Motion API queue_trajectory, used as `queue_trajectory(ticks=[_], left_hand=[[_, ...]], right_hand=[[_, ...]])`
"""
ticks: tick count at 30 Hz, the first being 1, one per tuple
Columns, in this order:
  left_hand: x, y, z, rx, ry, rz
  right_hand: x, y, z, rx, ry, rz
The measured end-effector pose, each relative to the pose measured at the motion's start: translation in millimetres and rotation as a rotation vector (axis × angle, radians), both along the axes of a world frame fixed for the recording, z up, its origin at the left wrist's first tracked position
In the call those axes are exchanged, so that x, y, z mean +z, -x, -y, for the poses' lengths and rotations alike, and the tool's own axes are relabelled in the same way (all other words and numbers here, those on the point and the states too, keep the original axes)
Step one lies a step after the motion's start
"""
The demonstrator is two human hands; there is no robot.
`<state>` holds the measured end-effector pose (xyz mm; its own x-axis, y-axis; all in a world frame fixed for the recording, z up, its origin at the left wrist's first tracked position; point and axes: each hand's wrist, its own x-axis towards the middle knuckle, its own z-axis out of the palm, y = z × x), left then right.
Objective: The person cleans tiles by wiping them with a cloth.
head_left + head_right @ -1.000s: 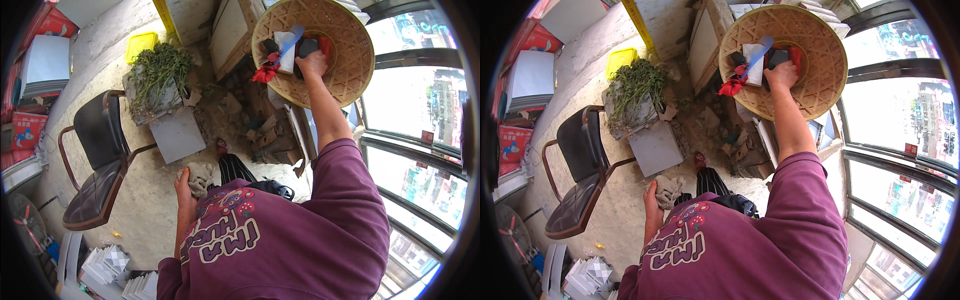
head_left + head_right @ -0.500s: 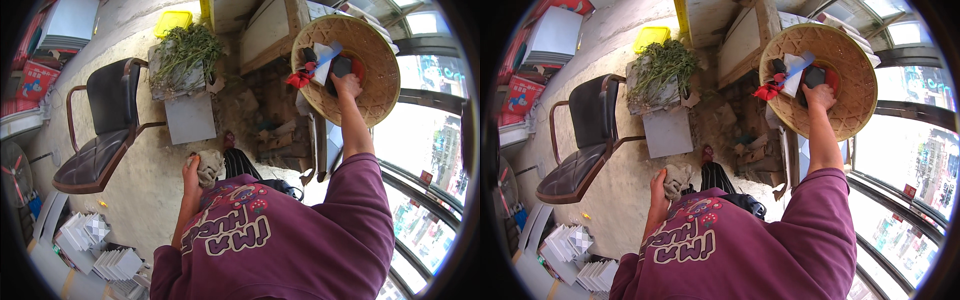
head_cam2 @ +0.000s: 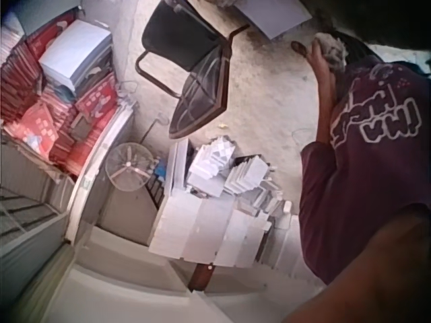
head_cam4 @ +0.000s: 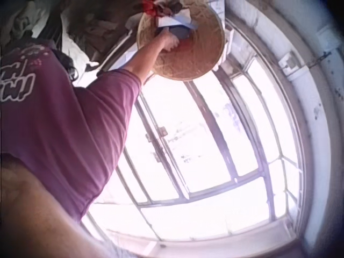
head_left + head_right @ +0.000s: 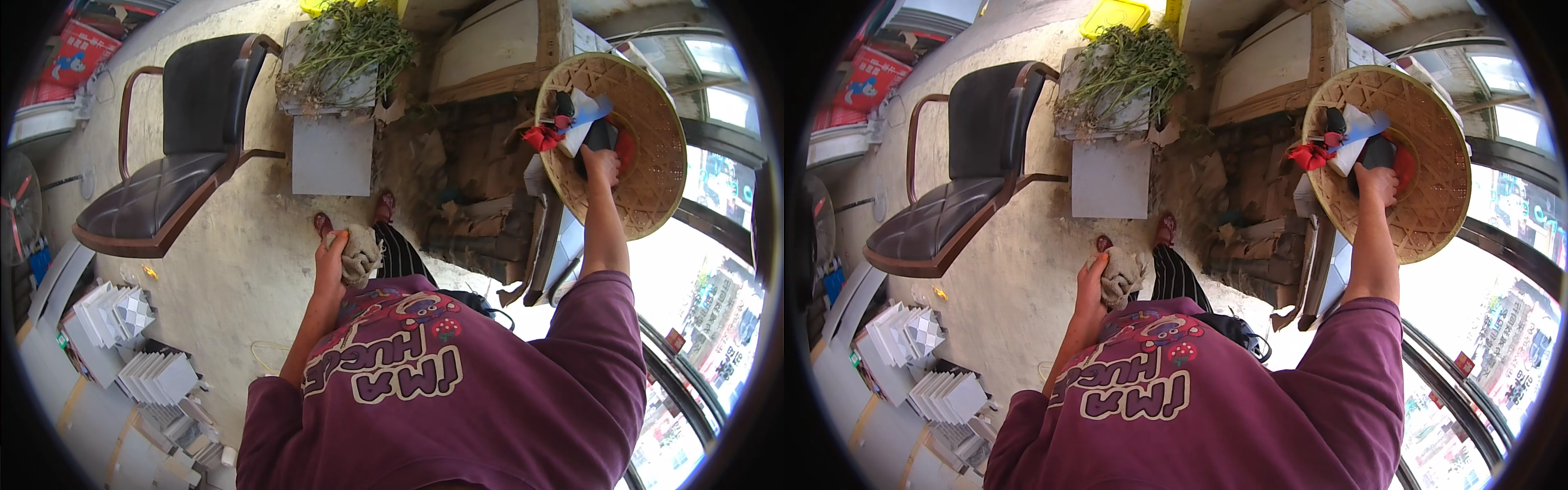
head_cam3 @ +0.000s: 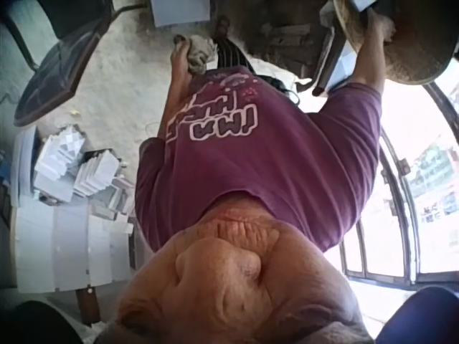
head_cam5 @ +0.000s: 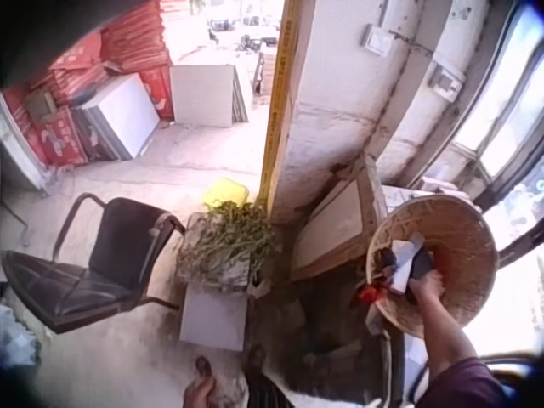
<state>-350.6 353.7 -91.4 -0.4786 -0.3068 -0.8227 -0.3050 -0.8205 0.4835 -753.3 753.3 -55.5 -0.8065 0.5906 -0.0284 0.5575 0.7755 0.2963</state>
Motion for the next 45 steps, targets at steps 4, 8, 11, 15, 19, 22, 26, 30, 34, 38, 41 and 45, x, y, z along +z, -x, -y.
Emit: queue_trajectory(ticks=[4, 8, 11, 15, 19, 22, 26, 30, 34, 38, 41, 45], left_hand=[[-1, -2, -1, -0.016, 0.012, 0.002], [0, -5, -1, -0.011, -0.008, -0.015], [1, -6, 0, -0.012, 0.013, -0.013], [3, -5, -3, -0.024, 0.03, 0.026], [1, -5, -9, -0.064, 0.04, 0.025], [-5, -4, -15, -0.089, 0.042, 0.008], [-3, 3, -23, -0.117, 0.025, -0.018], [-4, 3, -26, -0.142, 0.016, -0.025], [-3, 4, -31, -0.148, 0.055, -0.028], [-4, 4, -34, -0.162, 0.079, -0.015], [-2, 7, -36, -0.161, 0.078, -0.028], [-3, 8, -37, -0.162, 0.073, -0.027]], right_hand=[[-1, -5, -4, 0.036, 0.002, -0.059], [-4, -7, -10, 0.049, 0.059, -0.147], [-7, -10, -13, 0.083, 0.082, -0.196], [-6, -11, -9, 0.145, 0.017, -0.231], [-3, -11, -6, 0.139, 0.04, -0.214], [-5, -8, -8, 0.062, 0.092, -0.245], [-12, -7, -15, 0.034, 0.16, -0.287], [-8, -8, -13, 0.028, 0.221, -0.286], [-13, -8, -16, 0.047, 0.244, -0.328], [-13, -10, -15, 0.055, 0.245, -0.375], [-13, -12, -15, 0.057, 0.254, -0.388], [-11, -13, -15, 0.057, 0.266, -0.417]])
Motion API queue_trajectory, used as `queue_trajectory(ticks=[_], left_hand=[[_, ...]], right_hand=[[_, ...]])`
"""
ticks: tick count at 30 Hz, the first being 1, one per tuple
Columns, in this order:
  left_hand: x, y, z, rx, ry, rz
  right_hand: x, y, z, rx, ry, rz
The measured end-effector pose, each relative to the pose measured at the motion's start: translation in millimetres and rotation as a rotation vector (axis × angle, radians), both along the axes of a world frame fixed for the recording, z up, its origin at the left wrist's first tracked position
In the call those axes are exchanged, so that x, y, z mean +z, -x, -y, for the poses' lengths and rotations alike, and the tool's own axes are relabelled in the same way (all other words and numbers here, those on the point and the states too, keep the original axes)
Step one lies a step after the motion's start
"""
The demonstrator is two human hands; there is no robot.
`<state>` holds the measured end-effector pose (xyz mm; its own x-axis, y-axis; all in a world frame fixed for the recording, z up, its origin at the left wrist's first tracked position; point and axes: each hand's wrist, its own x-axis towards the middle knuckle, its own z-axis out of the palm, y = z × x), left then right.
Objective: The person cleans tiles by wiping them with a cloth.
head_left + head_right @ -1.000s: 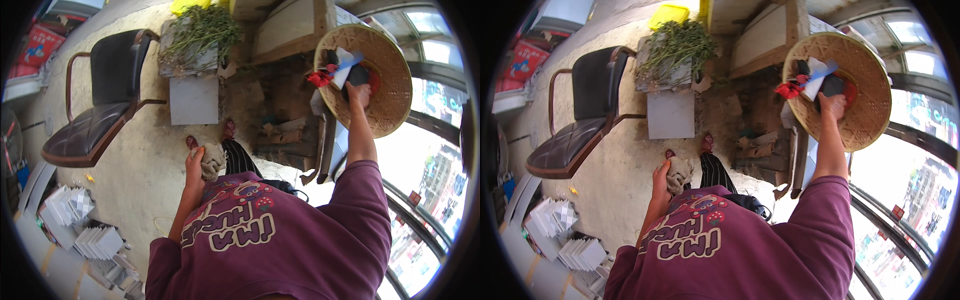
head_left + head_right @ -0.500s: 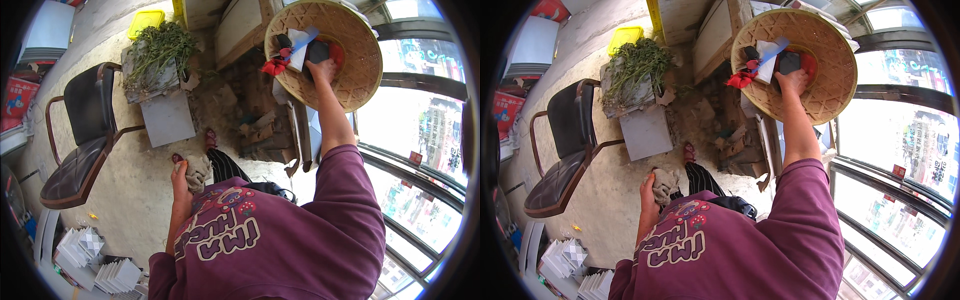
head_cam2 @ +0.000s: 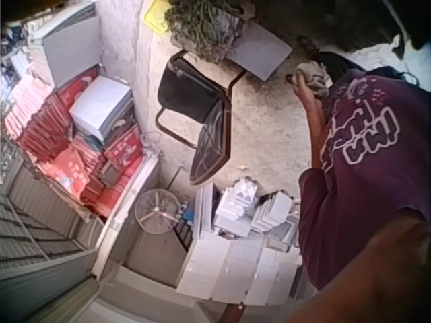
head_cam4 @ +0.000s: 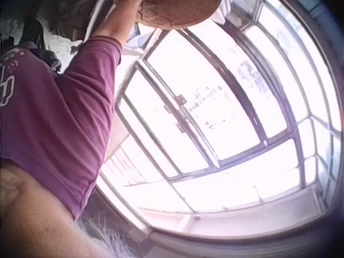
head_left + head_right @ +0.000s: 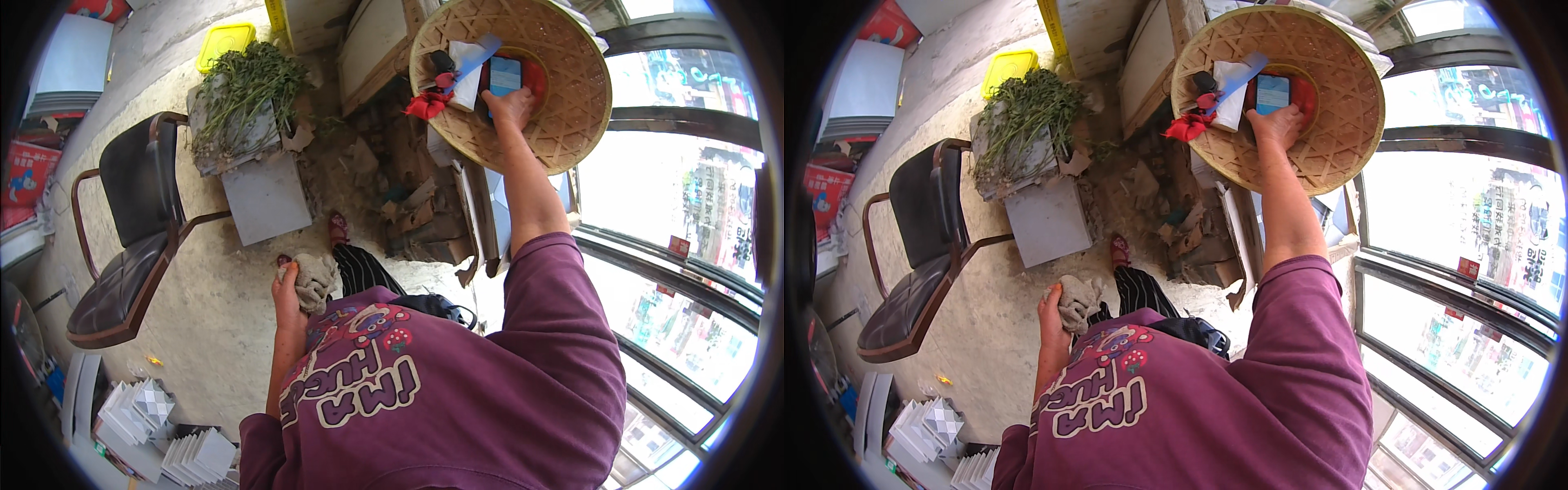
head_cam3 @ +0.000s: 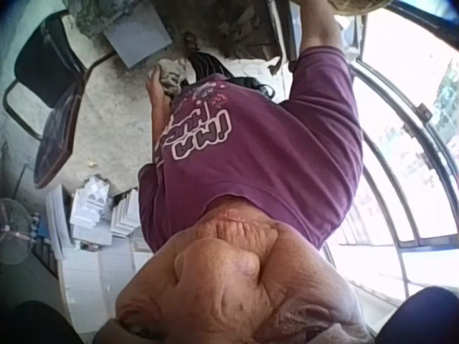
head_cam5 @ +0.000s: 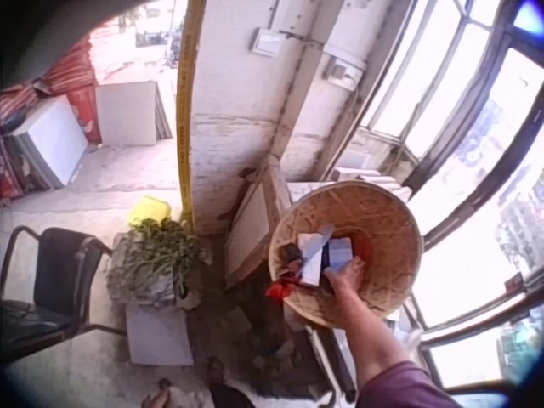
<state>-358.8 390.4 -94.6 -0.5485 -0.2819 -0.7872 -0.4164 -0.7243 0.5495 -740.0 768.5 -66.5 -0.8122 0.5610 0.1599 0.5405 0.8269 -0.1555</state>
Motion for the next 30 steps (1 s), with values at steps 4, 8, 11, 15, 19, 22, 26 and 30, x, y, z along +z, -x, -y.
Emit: queue_trajectory(ticks=[4, 8, 11, 15, 19, 22, 26, 30], left_hand=[[7, 7, -2, 0.018, 0.013, 0.021], [5, 8, -1, 0.025, 0.021, 0.01], [1, 7, 2, -0.006, 0.012, -0.005], [6, 11, 1, -0.007, 0.004, -0.011], [5, 14, -1, 0.0, 0.009, 0.002], [6, 16, -2, 0.002, 0.017, 0.004], [6, 18, -4, -0.004, 0.012, 0.008], [6, 21, -7, -0.001, 0.022, 0.019]], right_hand=[[7, -2, 4, -0.023, 0.074, -0.031], [5, -1, 2, -0.012, 0.071, -0.089], [0, -1, 0, 0.01, 0.042, -0.15], [-2, 1, -2, 0.039, 0.056, -0.191], [4, 2, 2, 0.054, 0.141, -0.206], [0, 6, -1, 0.081, 0.166, -0.227], [-12, 11, -9, 0.089, 0.12, -0.29], [-15, 13, -11, 0.092, 0.155, -0.299]])
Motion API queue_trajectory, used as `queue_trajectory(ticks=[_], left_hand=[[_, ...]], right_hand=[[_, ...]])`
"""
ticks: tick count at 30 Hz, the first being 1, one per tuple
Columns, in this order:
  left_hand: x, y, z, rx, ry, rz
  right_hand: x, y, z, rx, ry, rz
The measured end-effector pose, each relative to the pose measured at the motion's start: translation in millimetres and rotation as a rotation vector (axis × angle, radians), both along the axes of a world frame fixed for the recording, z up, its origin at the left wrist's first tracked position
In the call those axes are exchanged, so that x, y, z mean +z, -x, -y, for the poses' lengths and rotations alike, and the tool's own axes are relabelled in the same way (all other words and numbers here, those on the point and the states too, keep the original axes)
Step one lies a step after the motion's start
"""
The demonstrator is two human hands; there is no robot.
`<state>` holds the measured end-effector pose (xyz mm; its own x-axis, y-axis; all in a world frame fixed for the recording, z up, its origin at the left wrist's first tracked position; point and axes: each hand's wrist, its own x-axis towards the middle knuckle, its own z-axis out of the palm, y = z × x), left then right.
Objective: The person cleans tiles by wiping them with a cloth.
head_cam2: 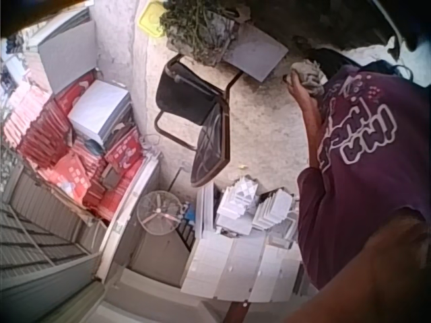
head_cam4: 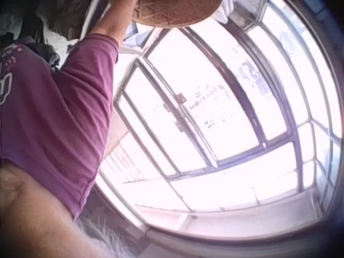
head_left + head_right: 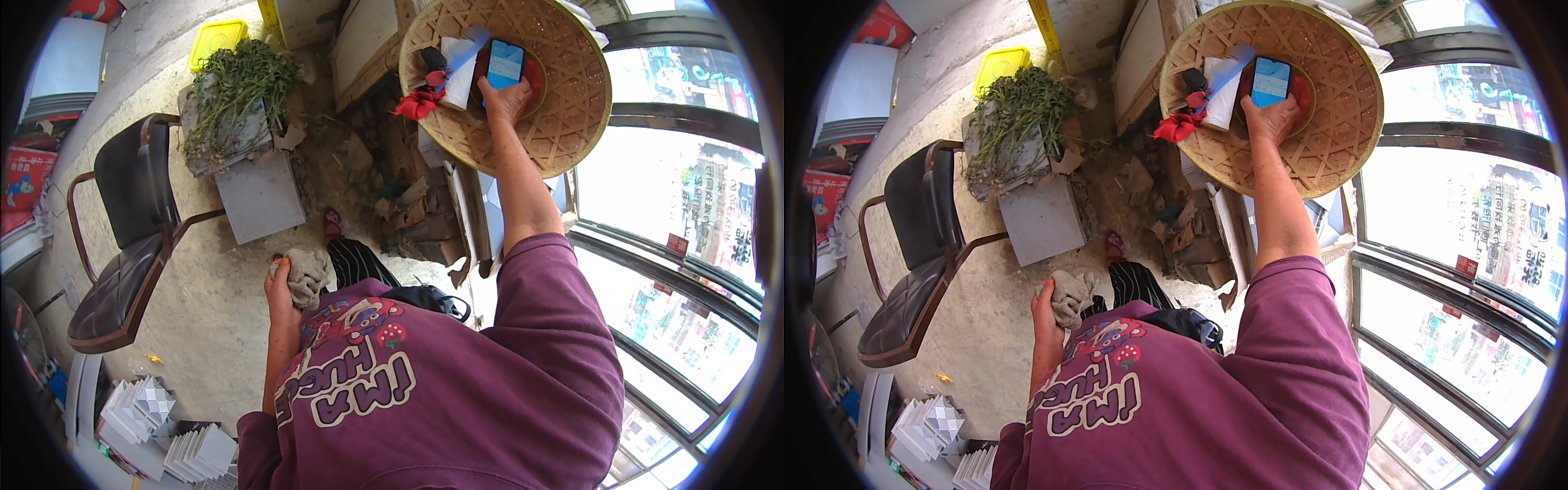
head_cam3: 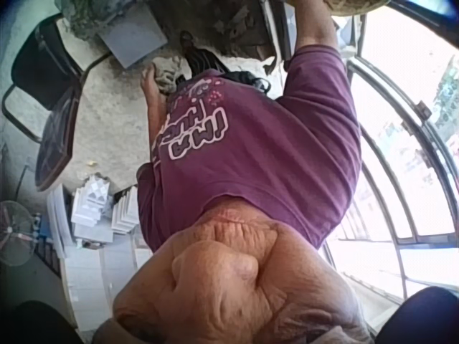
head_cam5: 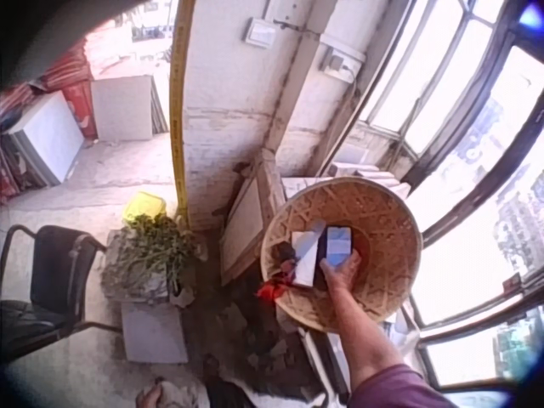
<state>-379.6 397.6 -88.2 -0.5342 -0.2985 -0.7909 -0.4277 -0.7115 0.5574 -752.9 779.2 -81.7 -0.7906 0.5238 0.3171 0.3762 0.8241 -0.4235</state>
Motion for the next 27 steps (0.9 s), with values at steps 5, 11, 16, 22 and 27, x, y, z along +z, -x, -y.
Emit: queue_trajectory(ticks=[5, 11, 16, 22, 27], left_hand=[[-4, -2, 0, -0.005, 0.032, 0.011], [-1, 1, -1, 0.023, 0.015, 0.018], [-3, -14, 5, 0.051, 0.066, 0.041], [7, -41, 12, 0.175, 0.079, -0.011], [-13, -85, 15, 0.287, 0.081, -0.068]], right_hand=[[-4, 3, -4, 0.003, 0.024, -0.01], [-10, 6, -8, 0.016, 0.03, -0.035], [-13, 11, -20, 0.231, 0.079, -0.108], [-13, 17, -29, 0.052, -0.228, 0.245], [-26, 20, -48, -0.053, -0.521, 0.352]])
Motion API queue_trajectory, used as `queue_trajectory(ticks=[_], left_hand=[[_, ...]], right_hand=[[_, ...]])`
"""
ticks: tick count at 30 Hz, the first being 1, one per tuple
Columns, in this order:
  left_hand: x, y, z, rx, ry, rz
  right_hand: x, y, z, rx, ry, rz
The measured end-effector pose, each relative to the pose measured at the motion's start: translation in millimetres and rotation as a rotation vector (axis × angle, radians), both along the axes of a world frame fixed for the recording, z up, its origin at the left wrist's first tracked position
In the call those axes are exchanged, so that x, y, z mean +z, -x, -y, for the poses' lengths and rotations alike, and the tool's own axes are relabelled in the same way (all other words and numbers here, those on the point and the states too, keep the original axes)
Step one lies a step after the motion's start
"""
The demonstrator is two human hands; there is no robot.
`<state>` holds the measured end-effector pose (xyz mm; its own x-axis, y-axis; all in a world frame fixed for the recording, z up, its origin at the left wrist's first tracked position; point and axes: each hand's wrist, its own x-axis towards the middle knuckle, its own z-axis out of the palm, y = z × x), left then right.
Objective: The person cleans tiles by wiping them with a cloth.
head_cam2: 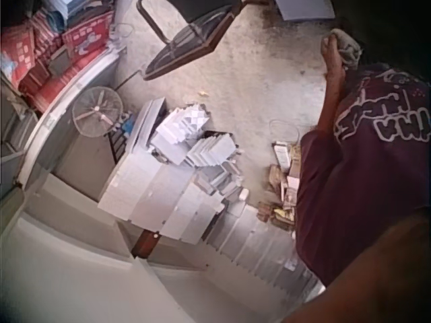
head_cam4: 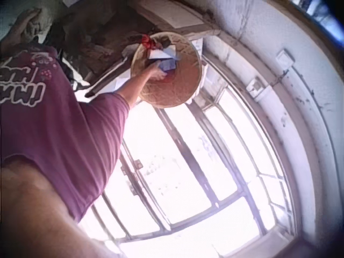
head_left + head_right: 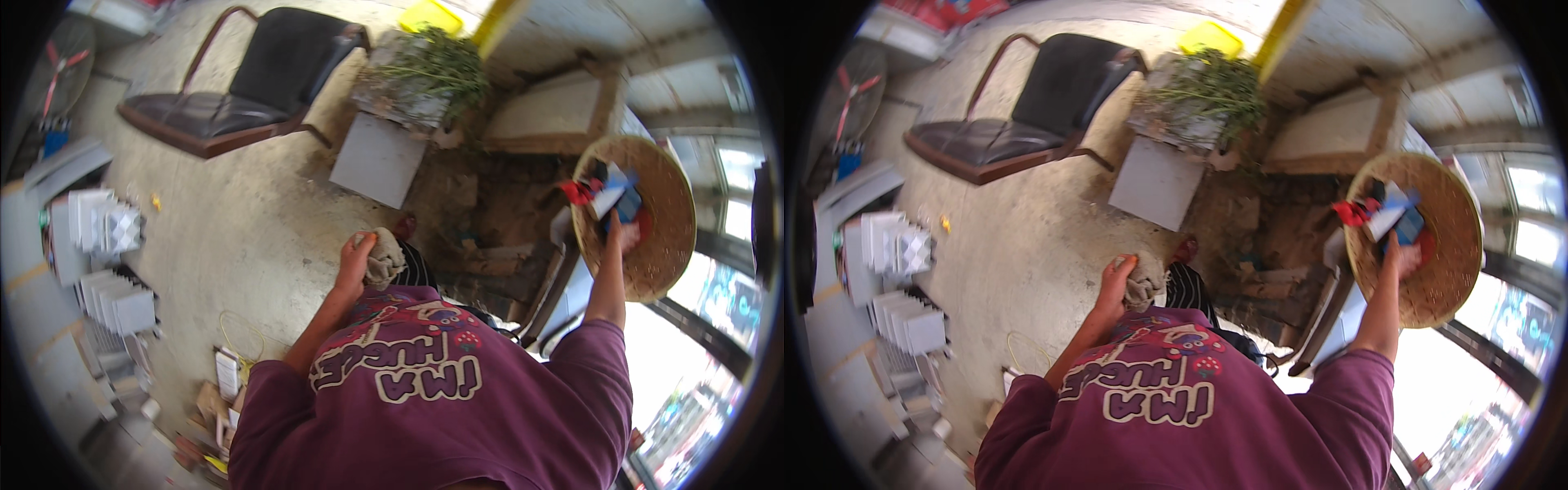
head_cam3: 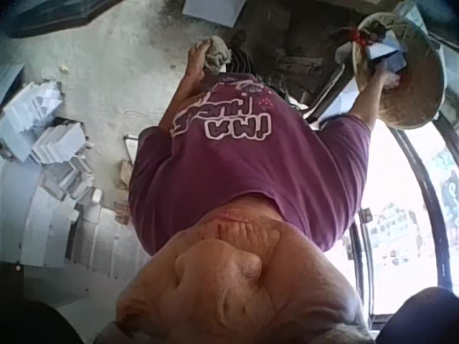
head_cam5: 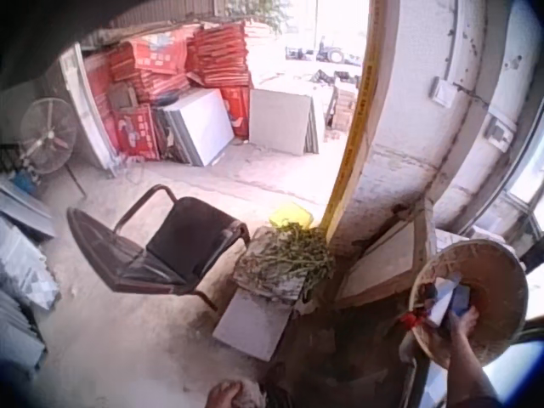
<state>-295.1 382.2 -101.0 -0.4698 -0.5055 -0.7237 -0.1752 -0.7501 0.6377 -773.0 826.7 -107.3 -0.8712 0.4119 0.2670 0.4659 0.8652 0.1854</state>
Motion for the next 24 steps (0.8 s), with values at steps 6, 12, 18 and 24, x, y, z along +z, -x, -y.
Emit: queue_trajectory(ticks=[6, 12, 18, 24], left_hand=[[11, -68, -11, 0.124, 0.011, -0.009], [12, -120, -1, 0.244, 0.109, -0.044], [8, -193, -18, 0.397, 0.104, -0.058], [3, -268, -29, 0.513, 0.105, -0.086]], right_hand=[[38, -41, 45, 0.041, 0.129, -0.005], [66, -67, 81, 0.242, 0.191, -0.099], [78, -108, 119, 0.28, 0.234, -0.132], [80, -185, 183, 0.52, 0.255, -0.197]])
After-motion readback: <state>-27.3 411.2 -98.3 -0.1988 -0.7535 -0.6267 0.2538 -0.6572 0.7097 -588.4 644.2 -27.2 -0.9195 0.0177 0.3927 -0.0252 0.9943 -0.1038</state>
